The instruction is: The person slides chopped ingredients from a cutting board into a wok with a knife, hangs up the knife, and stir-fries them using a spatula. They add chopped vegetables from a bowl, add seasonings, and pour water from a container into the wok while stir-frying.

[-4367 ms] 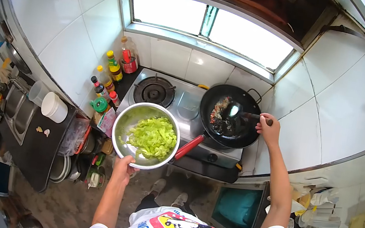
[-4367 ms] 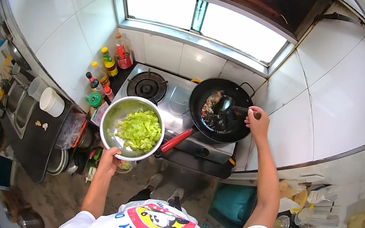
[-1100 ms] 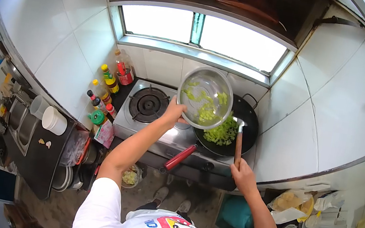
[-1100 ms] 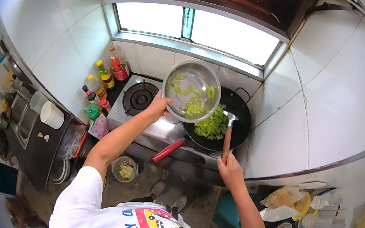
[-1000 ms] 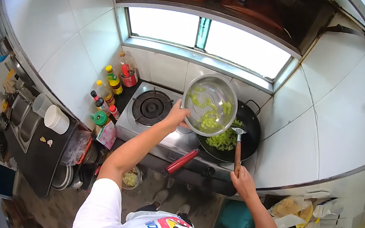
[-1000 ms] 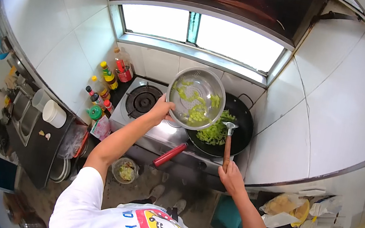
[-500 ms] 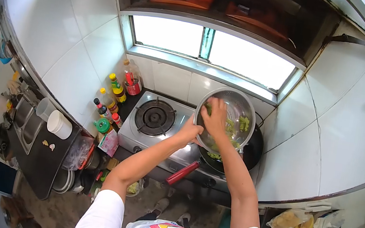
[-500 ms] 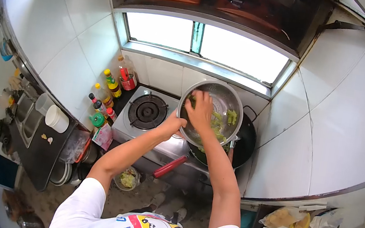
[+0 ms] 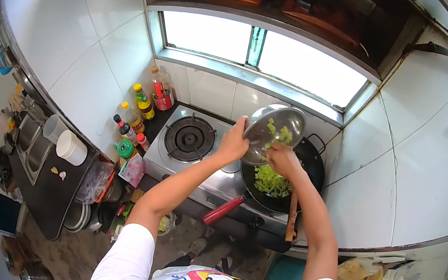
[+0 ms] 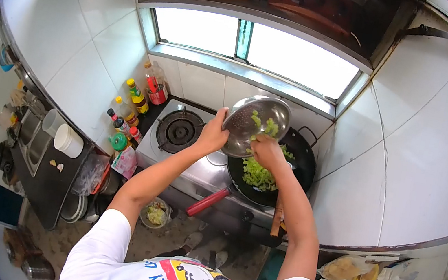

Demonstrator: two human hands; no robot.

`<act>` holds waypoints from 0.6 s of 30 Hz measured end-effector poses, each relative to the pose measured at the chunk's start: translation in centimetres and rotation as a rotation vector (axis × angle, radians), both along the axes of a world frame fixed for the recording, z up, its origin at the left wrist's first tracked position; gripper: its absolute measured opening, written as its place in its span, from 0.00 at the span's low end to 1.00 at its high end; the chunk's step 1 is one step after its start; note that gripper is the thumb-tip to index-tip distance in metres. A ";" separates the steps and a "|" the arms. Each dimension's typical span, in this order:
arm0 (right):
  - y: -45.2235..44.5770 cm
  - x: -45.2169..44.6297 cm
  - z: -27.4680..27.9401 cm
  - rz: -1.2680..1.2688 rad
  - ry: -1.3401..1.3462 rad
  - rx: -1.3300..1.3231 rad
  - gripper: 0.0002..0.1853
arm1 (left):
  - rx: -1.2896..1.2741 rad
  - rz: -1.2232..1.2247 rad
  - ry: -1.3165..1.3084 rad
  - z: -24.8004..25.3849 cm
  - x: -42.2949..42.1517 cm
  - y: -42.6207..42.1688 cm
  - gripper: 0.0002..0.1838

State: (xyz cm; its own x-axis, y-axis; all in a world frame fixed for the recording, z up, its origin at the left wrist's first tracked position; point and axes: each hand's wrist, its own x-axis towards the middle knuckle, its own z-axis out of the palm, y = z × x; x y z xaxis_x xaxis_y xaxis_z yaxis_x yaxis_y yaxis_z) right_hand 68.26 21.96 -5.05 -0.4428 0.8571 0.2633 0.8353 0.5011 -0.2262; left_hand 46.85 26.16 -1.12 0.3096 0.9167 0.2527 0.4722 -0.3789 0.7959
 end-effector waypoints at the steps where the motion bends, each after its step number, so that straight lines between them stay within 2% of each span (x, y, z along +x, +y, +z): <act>1: 0.4 0.4 0.4 -0.022 -0.007 -0.005 0.10 | -0.004 0.029 -0.014 -0.8 0.1 0.3 0.29; 2: 0.9 0.5 1.2 -0.043 -0.014 -0.009 0.10 | -0.006 0.059 -0.026 -1.2 0.3 0.5 0.28; 5: 1.8 -1.4 5.2 -0.128 0.358 0.284 0.12 | -0.104 0.022 -0.037 -2.2 0.6 0.3 0.28; 7: 2.4 -2.4 6.2 -0.154 0.466 0.442 0.14 | -0.124 -0.045 -0.179 -2.2 1.2 -0.5 0.29; 8: 2.4 -2.3 5.6 -0.162 0.422 0.461 0.13 | -0.134 -0.079 -0.250 -2.1 1.4 -0.9 0.29; 10: 2.2 -2.0 3.8 -0.174 0.328 0.498 0.13 | -0.110 -0.077 -0.207 -1.7 1.4 -1.2 0.29; 13: 1.1 -0.1 0.9 -0.166 0.021 0.367 0.11 | -0.003 -0.056 -0.162 -0.8 0.9 -1.7 0.29; 18: -1.1 0.1 -1.2 -0.153 -0.128 0.216 0.10 | 0.144 -0.049 -0.050 0.9 1.0 -2.5 0.27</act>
State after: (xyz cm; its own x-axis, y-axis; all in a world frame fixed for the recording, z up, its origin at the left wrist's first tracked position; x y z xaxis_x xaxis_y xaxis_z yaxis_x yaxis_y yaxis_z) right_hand 68.37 20.87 -6.21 -0.3536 0.8467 0.3976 0.9199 0.3918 -0.0163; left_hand 47.90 23.66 -0.21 0.3372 0.8538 0.3966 0.4112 -0.5126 0.7538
